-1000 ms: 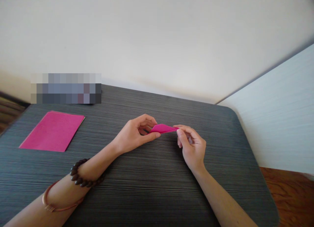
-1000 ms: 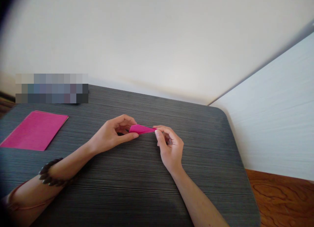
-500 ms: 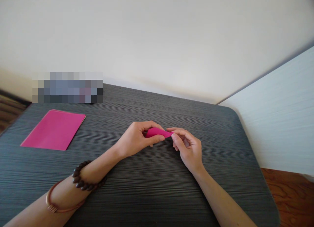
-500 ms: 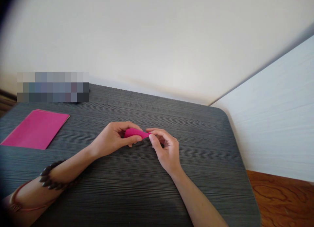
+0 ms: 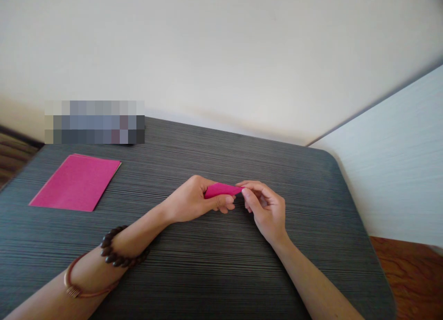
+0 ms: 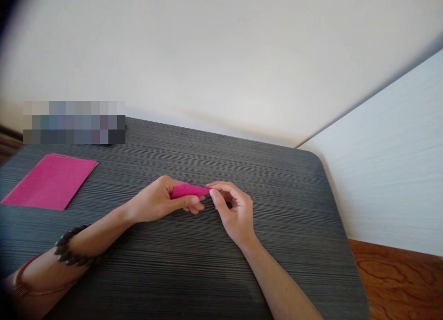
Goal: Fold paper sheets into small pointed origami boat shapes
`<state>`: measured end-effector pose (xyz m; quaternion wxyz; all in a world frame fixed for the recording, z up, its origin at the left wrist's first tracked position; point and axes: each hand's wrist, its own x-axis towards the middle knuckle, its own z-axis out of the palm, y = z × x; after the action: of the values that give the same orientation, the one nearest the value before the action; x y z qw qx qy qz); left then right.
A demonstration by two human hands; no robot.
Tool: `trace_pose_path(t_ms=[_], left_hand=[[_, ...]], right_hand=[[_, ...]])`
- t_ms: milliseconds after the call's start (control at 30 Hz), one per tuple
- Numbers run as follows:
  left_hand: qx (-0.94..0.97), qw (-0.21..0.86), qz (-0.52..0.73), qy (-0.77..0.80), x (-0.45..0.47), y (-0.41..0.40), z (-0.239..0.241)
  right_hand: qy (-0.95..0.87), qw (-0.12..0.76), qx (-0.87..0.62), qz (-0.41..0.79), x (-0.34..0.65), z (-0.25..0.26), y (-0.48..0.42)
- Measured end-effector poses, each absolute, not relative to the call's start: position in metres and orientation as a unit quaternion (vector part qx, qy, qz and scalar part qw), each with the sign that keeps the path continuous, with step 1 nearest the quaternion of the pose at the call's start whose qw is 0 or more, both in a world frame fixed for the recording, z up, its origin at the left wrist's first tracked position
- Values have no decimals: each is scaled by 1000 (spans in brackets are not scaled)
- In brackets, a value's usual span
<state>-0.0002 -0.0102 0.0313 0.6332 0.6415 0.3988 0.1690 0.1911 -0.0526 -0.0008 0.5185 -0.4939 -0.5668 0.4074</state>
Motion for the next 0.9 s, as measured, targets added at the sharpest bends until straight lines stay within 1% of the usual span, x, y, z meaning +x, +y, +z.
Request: trace_pose_path(t_ms=[167, 367, 467, 633, 700, 800, 900], left_hand=[[587, 703, 175, 363, -1, -10, 27], [553, 737, 177, 346, -3, -11, 30], [541, 749, 167, 344, -5, -9, 33], [505, 797, 132, 303, -11, -7, 33], [477, 825, 116, 280, -12, -6, 33], [439, 852, 108, 264, -12, -7, 34], [418, 853, 140, 278, -9, -8, 35]], right_hand=[[-571, 513, -489, 414, 191, -2, -54], [-610, 515, -474, 373, 192, -4, -55], [-670, 507, -448, 305, 194, -2, -54], [-798, 474, -354, 119, 202, 5, -51], [-821, 456, -338, 67, 205, 7, -51], [-841, 432, -323, 28, 207, 9, -52], [-852, 414, -319, 12, 207, 11, -54]])
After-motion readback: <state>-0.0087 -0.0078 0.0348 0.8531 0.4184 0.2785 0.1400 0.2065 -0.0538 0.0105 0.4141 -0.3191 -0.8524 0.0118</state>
